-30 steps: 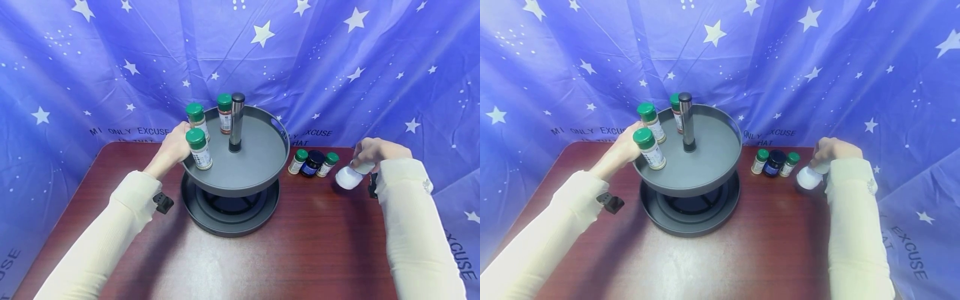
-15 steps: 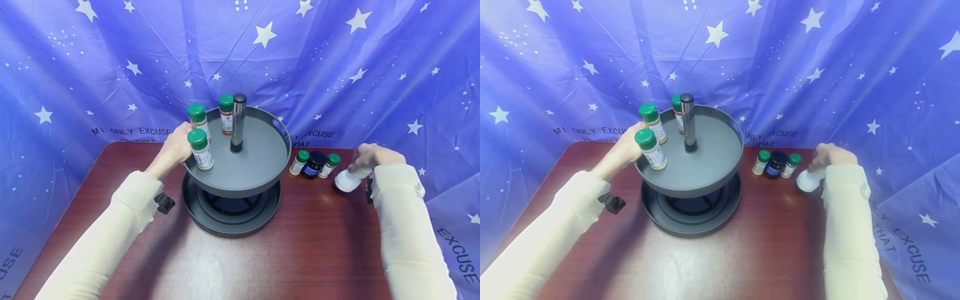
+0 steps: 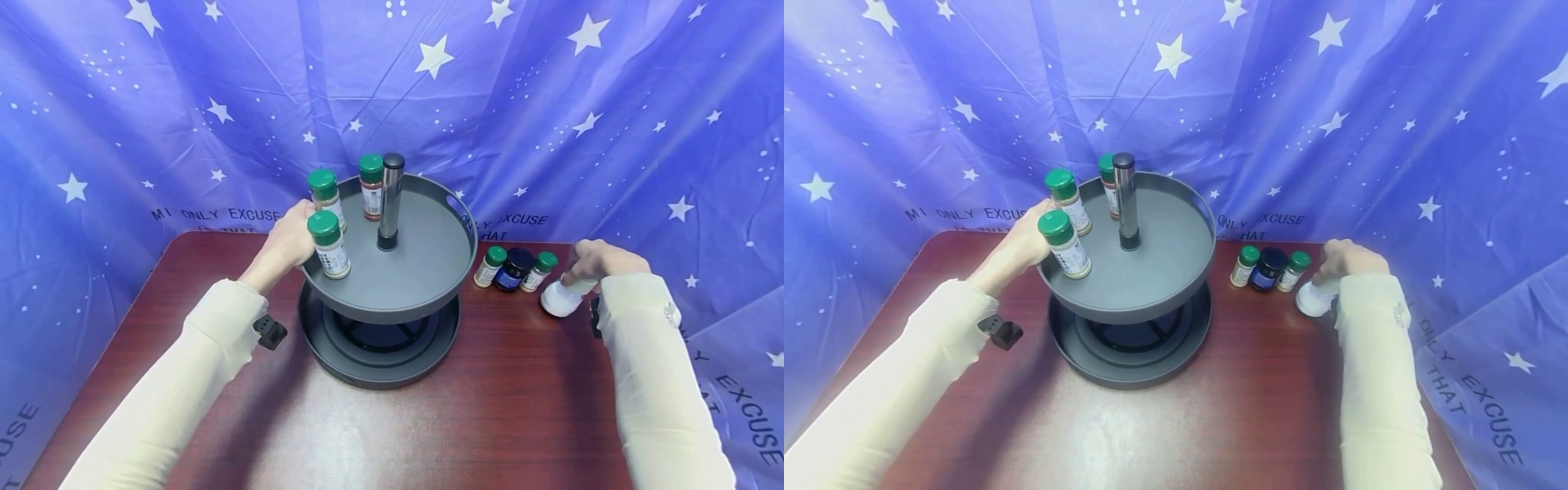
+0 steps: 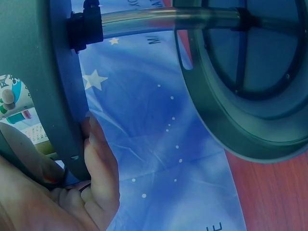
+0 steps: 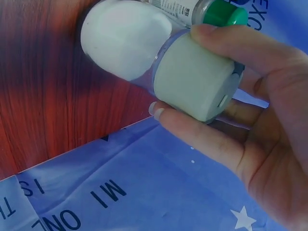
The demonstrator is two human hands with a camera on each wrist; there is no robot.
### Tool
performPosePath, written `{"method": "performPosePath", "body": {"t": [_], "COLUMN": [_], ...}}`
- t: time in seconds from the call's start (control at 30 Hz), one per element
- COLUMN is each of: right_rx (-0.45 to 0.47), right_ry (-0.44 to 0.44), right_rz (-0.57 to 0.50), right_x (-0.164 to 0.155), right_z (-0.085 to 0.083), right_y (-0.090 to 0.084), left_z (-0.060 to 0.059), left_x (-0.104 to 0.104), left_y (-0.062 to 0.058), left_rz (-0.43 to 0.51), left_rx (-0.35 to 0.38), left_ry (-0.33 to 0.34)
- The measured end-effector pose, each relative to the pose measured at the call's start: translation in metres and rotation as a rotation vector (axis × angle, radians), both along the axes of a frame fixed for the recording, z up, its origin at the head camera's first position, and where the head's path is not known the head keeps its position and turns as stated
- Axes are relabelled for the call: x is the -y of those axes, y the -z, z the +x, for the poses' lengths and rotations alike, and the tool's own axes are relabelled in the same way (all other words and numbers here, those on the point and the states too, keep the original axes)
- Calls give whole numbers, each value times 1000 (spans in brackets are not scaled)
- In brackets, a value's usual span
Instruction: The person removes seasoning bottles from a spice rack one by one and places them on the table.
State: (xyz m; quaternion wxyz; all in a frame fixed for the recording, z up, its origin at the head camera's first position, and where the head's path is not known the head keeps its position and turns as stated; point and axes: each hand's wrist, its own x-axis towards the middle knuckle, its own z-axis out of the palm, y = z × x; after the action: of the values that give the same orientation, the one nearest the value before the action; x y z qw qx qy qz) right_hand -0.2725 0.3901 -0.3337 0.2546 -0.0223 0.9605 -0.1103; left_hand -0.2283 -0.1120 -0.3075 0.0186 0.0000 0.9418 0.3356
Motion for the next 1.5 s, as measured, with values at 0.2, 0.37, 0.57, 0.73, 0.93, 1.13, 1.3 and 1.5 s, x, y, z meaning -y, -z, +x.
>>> {"method": "performPosePath", "body": {"t": [0.2, 0.37, 0.57, 0.73, 0.93, 1.13, 1.3, 1.5], "right_rx": [32, 42, 13, -27, -15, -43, -24, 79], "right_ry": [6, 30, 5, -20, -6, -10, -1, 9], "right_rz": [-19, -61, -53, -38, -92, -111, -89, -74], "right_x": [3, 3, 2, 2, 0, 0, -2, -8], "right_z": [-3, -3, -2, -2, -2, -1, -1, -5], "right_y": [7, 10, 11, 12, 16, 18, 15, 6], "left_z": [0, -1, -2, -1, -1, -2, -3, -2], "left_x": [0, 1, 1, 1, 1, 2, 1, 1], "left_y": [2, 2, 1, 1, 1, 1, 0, 1], "left_rz": [-7, 0, -1, -1, 0, 4, 7, 5], "left_rx": [4, -3, -13, -12, -12, -7, -17, -10], "left_ry": [2, -4, -2, -6, -4, -5, -13, -17]}}
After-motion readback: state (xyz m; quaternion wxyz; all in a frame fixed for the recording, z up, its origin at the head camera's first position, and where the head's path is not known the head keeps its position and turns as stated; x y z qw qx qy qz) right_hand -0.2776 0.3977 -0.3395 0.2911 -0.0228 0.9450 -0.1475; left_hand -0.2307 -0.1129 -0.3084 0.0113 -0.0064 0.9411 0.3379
